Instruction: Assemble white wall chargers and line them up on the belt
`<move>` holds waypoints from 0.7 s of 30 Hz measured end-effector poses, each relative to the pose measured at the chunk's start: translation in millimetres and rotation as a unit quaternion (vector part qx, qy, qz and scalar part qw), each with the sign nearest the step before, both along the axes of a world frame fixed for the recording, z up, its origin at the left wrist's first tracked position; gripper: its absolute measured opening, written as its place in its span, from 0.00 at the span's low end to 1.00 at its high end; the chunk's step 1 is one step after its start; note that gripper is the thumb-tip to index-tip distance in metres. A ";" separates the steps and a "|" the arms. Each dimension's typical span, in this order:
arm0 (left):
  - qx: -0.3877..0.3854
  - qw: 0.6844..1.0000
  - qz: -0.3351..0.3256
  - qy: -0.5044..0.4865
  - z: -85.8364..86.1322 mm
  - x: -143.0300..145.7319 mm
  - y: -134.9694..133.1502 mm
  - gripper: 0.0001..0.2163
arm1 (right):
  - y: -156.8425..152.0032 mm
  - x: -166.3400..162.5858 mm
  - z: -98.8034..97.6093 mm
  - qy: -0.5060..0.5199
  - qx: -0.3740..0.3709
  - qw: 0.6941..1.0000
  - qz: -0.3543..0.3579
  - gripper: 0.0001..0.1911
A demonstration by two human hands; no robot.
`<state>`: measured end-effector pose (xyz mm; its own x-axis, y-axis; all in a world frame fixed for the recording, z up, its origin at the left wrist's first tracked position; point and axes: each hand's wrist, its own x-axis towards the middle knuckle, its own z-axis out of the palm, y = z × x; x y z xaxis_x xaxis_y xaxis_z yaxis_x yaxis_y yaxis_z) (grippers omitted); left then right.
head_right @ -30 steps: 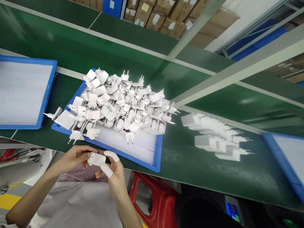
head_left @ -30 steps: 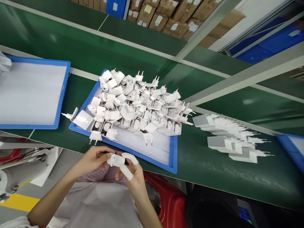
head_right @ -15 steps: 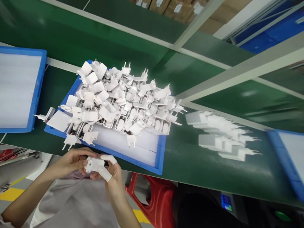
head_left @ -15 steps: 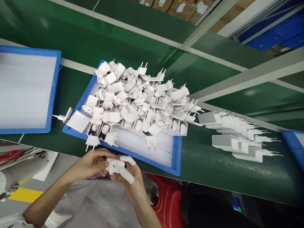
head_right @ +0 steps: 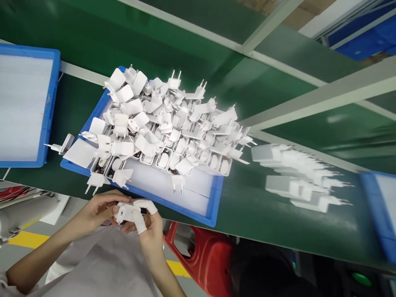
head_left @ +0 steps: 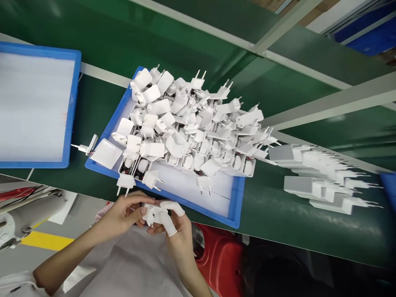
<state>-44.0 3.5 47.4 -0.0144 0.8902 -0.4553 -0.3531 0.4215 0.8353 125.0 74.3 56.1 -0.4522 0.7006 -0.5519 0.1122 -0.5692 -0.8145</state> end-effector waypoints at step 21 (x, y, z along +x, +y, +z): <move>0.038 0.987 0.078 0.133 0.7 16.6 -6.0 0.17 | 4.2 21.1 -42.7 -0.042 0.490 0.861 0.130 0.10</move>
